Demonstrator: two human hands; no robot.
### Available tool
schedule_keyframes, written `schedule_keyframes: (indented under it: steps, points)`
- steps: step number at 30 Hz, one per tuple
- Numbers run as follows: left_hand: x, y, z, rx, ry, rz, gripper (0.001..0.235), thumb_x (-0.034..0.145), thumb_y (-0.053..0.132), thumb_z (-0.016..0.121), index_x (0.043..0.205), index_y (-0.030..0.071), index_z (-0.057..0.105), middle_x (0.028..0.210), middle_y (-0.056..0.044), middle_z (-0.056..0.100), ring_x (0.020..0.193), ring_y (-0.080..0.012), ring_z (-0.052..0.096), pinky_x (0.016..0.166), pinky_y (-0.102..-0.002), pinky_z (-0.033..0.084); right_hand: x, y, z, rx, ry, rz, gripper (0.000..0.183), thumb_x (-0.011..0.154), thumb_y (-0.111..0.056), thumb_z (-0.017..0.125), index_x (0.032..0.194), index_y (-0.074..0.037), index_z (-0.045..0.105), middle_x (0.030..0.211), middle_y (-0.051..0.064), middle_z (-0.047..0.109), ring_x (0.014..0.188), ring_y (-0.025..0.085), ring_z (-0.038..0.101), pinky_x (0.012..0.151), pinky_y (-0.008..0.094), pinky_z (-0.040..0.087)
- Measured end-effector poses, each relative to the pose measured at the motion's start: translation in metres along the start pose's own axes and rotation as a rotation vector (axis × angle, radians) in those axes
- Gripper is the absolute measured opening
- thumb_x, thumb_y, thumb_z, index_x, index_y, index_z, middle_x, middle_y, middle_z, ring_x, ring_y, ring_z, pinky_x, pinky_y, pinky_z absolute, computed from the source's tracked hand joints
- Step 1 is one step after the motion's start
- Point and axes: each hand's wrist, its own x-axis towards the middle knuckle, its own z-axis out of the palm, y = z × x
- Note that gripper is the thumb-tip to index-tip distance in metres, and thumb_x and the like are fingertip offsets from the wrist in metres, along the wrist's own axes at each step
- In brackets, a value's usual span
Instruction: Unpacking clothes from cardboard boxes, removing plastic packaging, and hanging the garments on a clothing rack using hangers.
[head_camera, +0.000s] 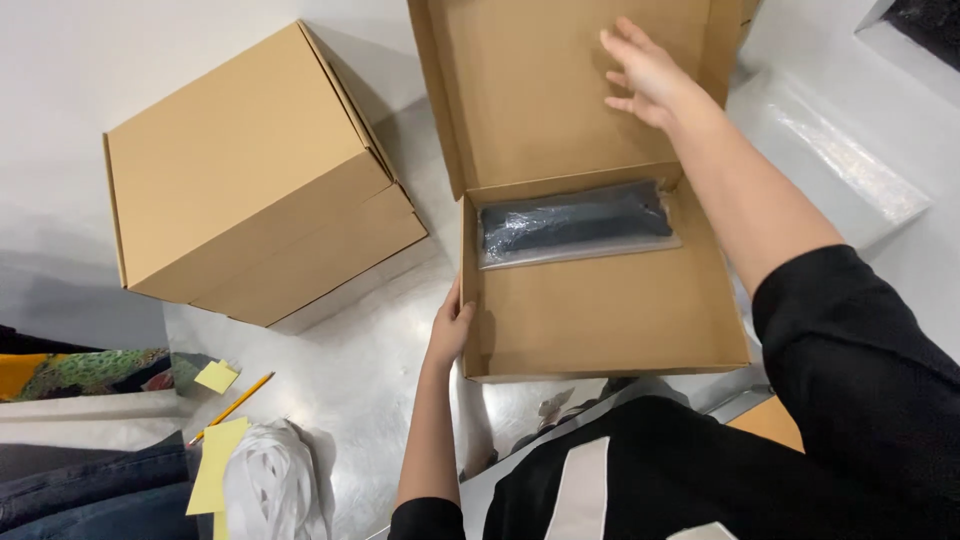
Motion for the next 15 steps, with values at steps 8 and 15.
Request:
schedule_keyframes:
  steps: [8,15]
  points:
    - [-0.012,-0.014,0.003,-0.005,0.066,0.016,0.068,0.1,0.016,0.042,0.166,0.032,0.037,0.171,0.008,0.042,0.156,-0.0158,0.041,0.125,-0.033,0.034,-0.025,0.035,0.04,-0.719,0.025,-0.13,0.07,0.107,-0.039,0.062,0.17,-0.026,0.034,0.174,0.0,-0.02,0.165,0.034,0.001,0.133,0.057,0.013]
    - [-0.014,-0.024,0.034,1.205,0.36,0.146,0.076,0.099,0.0,0.053,0.17,0.018,0.03,0.173,-0.018,0.031,0.158,-0.0399,0.031,0.126,-0.053,0.039,-0.073,0.142,-0.005,-0.931,0.084,-0.344,0.081,0.1,-0.028,0.071,0.169,-0.004,0.036,0.177,0.027,0.003,0.155,0.061,0.017,0.128,0.069,0.023]
